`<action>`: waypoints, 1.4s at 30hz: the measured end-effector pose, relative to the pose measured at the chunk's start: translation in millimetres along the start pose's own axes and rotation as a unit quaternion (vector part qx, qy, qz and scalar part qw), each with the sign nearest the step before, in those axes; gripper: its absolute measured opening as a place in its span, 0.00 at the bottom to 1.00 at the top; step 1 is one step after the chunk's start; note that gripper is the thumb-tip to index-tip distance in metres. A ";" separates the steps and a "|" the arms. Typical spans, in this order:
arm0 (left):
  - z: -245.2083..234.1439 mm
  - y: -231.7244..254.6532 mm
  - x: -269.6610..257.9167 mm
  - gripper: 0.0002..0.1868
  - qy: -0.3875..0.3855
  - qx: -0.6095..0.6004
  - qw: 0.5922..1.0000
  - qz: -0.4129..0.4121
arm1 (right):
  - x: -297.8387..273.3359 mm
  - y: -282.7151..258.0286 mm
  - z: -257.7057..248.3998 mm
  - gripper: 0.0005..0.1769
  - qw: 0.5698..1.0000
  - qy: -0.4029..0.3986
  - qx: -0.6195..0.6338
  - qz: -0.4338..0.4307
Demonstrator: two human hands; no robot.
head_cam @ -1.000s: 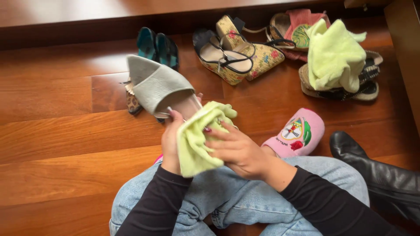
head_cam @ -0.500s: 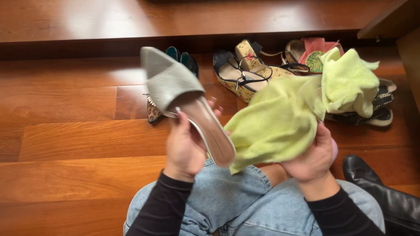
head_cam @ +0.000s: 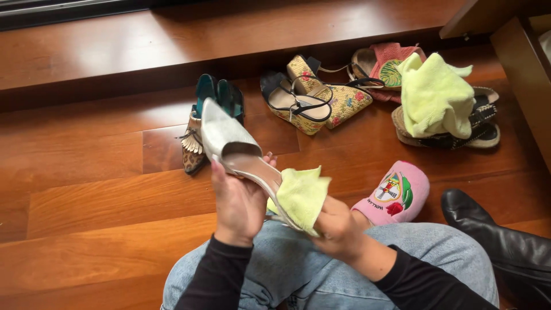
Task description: Cleaning and wiping down various pairs of shoes with a cloth near a shoe cabinet.
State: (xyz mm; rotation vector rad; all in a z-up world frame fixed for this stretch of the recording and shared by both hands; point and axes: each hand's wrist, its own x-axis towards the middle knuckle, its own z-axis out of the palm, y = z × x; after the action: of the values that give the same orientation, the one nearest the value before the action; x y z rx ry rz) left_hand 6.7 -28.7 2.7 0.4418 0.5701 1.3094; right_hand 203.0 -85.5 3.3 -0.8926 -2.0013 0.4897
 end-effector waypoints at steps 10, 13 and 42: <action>2.0 21.9 1.2 0.36 -0.030 -0.075 0.997 0.002 | 4.8 26.8 -35.4 0.20 0.980 -0.065 0.178 0.057; -8.1 14.6 1.8 0.35 -0.040 -0.043 0.998 0.031 | -20.9 67.2 -43.9 0.20 0.865 0.059 0.392 0.306; 34.8 -69.4 -45.8 0.29 -0.020 0.470 0.879 0.083 | 17.1 22.0 -15.5 0.12 0.955 0.223 0.099 0.167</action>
State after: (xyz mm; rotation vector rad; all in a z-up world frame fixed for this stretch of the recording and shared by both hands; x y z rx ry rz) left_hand 74.6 -87.6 -5.4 1.3372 1.1479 1.1049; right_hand 218.6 -58.0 7.5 -1.1094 -1.3730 0.6026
